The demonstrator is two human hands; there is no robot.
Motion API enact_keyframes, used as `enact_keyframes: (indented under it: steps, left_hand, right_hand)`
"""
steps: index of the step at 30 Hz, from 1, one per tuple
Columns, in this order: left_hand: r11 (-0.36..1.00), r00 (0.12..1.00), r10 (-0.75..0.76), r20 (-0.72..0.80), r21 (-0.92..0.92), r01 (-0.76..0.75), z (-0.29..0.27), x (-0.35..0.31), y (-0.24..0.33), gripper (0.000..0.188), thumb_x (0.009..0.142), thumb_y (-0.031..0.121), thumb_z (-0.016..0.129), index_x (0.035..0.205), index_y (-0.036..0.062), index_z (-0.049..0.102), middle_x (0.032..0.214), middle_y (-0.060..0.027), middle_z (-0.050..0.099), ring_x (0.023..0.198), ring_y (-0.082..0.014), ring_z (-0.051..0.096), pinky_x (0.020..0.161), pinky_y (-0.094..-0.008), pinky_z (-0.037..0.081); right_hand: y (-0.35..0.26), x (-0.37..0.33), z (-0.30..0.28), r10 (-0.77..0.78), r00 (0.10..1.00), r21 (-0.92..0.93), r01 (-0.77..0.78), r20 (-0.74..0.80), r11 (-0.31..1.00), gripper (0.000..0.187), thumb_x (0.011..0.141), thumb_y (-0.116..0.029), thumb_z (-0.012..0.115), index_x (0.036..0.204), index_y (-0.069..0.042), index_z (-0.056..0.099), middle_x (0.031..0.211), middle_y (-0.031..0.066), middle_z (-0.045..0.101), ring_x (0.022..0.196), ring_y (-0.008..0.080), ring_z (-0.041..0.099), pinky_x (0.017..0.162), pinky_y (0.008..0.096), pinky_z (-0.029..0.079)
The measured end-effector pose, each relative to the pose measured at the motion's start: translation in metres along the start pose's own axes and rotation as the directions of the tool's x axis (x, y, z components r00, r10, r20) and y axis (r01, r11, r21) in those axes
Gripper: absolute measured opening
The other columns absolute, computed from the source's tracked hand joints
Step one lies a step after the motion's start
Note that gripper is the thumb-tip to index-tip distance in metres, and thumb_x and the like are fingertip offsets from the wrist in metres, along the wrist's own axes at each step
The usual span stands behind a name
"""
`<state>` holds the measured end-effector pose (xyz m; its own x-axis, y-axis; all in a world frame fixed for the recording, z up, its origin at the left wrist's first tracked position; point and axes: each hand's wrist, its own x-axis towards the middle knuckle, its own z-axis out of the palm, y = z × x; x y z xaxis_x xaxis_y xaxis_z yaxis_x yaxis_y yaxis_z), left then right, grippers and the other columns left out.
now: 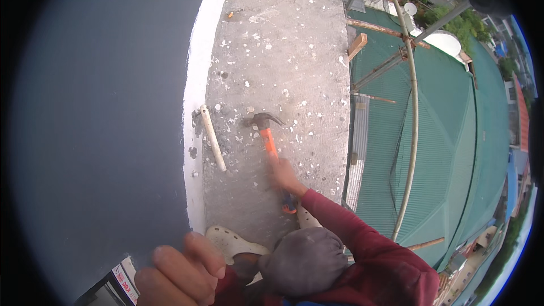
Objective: The person uses a hammer and chisel to chip away at a concrete ledge, repeatedly striking the chisel to remove small pieces of material. The person works along the edge of the ledge, gradually clearing debris.
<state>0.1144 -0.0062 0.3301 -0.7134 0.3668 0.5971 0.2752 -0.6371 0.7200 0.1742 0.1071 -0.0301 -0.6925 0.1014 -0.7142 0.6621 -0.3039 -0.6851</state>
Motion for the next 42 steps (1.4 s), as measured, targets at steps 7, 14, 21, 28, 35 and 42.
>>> enact_keyframes:
  steps: [7, 14, 21, 28, 35, 42]
  left_hand:
    - [0.376, 0.738, -0.533, -0.414, 0.665, 0.645, -0.105, -0.023, -0.112, 0.033, 0.093, 0.024, 0.067, 0.114, 0.0014, 0.055, 0.094, -0.0054, 0.053, 0.084, -0.0153, 0.052, 0.081, -0.0299, 0.045]
    - [-0.266, 0.546, -0.601, -0.584, 0.79, 0.552, -0.198, -0.125, -0.119, 0.053, 0.093, 0.034, 0.064, 0.127, -0.0044, 0.051, 0.116, -0.0229, 0.058, 0.101, -0.0309, 0.061, 0.087, -0.0421, 0.049]
    - [-0.272, 0.456, -0.58, -0.675, 0.688, 0.673, -0.194, -0.16, -0.158, 0.059, 0.096, 0.044, 0.056, 0.123, -0.0082, 0.05, 0.111, -0.0331, 0.06, 0.105, -0.0469, 0.061, 0.091, -0.0499, 0.047]
    - [0.056, 0.53, -0.328, -0.782, 0.544, 0.837, -0.21, -0.187, -0.248, 0.047, 0.104, 0.042, 0.045, 0.103, -0.0044, 0.051, 0.09, -0.0287, 0.062, 0.083, -0.0452, 0.062, 0.072, -0.053, 0.045]
    - [0.45, 0.352, -0.513, -0.783, 0.104, 0.887, -0.191, -0.164, -0.236, 0.044, 0.106, 0.043, 0.045, 0.102, -0.0005, 0.051, 0.065, -0.0051, 0.048, 0.048, -0.0185, 0.047, 0.044, -0.0378, 0.04]
    - [0.386, 0.687, -0.33, -0.648, 0.571, 0.724, -0.209, -0.168, -0.209, 0.036, 0.105, 0.036, 0.048, 0.091, 0.0033, 0.052, 0.064, -0.0025, 0.049, 0.04, -0.01, 0.043, 0.036, -0.0288, 0.034]
  right_hand:
    - [0.009, 0.002, 0.005, -0.055, 0.998, -0.046, 0.054, -0.013, 0.997, 0.061, 0.1, -0.055, 0.049, 0.069, -0.003, 0.053, 0.055, 0.003, 0.049, 0.045, 0.0135, 0.05, 0.042, 0.0334, 0.04]
    - [0.017, 0.005, 0.01, -0.208, 0.976, -0.278, 0.185, -0.056, 0.943, 0.044, 0.094, -0.036, 0.058, 0.076, 0.004, 0.058, 0.06, 0.0056, 0.057, 0.051, 0.0134, 0.056, 0.048, 0.0368, 0.042]
    - [0.006, -0.005, 0.018, -0.229, 0.967, -0.246, 0.197, -0.11, 0.949, 0.036, 0.093, -0.03, 0.061, 0.073, 0.0, 0.055, 0.058, 0.0029, 0.054, 0.047, 0.0137, 0.055, 0.044, 0.0347, 0.044]
    - [-0.053, -0.035, -0.029, 0.006, 1.0, -0.454, -0.009, -0.007, 0.891, 0.037, 0.092, -0.029, 0.06, 0.076, 0.004, 0.058, 0.059, 0.0098, 0.057, 0.047, 0.0181, 0.058, 0.047, 0.0367, 0.047]
    - [-0.121, -0.129, -0.088, -0.161, 0.986, -0.847, 0.129, 0.051, 0.516, 0.039, 0.094, -0.029, 0.061, 0.081, 0.008, 0.061, 0.058, 0.0181, 0.058, 0.049, 0.0282, 0.059, 0.055, 0.0437, 0.048]
    - [-0.099, -0.102, -0.068, -0.19, 0.98, -0.834, 0.06, -0.054, 0.548, 0.036, 0.096, -0.028, 0.059, 0.086, 0.007, 0.061, 0.06, 0.0201, 0.06, 0.054, 0.036, 0.061, 0.057, 0.0471, 0.047]
